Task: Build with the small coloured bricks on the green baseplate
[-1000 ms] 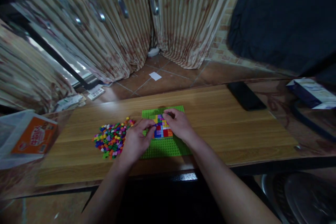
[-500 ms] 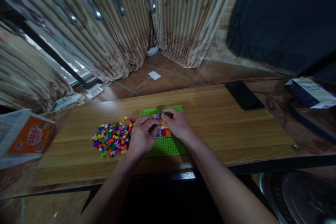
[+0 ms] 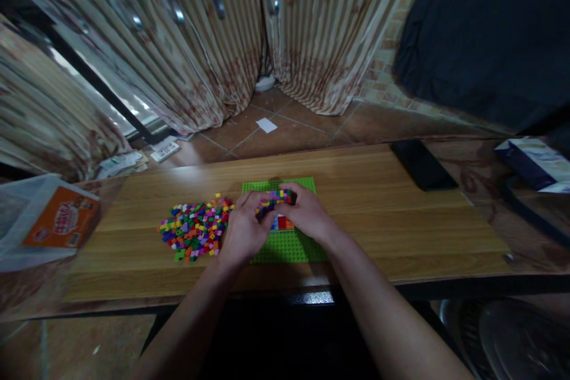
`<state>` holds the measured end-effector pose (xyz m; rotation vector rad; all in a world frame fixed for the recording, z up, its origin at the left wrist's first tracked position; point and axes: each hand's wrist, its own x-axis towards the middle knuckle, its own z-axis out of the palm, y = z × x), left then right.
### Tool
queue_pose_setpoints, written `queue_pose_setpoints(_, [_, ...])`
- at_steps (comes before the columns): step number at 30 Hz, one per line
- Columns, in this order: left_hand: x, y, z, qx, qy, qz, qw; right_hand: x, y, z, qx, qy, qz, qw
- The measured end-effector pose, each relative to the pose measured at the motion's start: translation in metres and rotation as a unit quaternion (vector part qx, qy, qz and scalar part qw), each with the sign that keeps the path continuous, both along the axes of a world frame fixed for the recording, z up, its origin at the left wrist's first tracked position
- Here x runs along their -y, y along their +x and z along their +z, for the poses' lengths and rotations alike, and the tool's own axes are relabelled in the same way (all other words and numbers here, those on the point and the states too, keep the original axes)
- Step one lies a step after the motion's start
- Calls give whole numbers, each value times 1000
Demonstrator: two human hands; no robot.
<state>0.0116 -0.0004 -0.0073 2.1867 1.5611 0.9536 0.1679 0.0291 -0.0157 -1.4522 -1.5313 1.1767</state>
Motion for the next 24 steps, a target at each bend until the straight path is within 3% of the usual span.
queue_pose_setpoints(18, [0,0,-1,10,-5,-2,1000,1,0,8,6,-15,15,1000])
queue_pose_setpoints(24, [-1,-13,3,74,0,-34,997,2,8,5,-29,-10,52,998])
